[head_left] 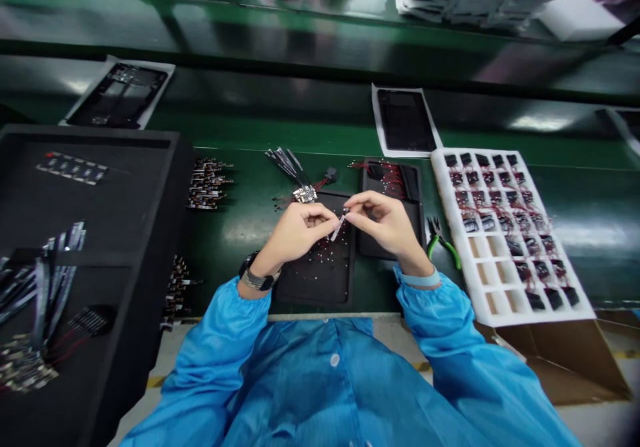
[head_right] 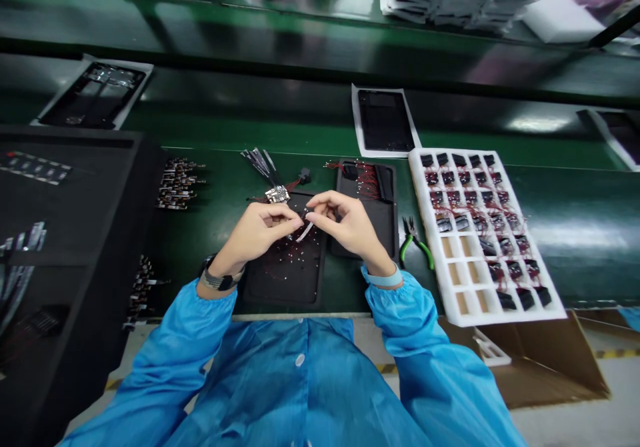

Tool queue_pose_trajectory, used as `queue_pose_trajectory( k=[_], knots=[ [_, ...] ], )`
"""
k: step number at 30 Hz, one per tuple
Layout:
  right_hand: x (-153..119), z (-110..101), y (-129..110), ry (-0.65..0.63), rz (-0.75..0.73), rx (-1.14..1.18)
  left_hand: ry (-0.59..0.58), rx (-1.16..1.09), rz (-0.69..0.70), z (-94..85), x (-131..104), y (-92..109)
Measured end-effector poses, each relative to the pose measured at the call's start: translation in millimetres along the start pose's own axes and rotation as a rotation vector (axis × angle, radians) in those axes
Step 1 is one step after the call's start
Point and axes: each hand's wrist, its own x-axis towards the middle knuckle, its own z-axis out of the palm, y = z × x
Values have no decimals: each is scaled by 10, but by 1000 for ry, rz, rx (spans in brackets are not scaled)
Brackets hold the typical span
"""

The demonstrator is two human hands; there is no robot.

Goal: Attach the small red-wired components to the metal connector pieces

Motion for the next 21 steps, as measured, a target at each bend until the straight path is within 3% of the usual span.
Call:
queue_pose_trajectory(
  k=[5, 13, 21],
  knots=[
    [28, 157, 83, 36, 14, 199, 27, -159, -58, -2, 23, -9],
    [37, 278, 149, 67, -30, 364, -7, -167, -74, 37, 31, 6],
    [50, 81, 108, 187, -63, 357, 27, -166, -60, 14, 27, -17]
  ],
)
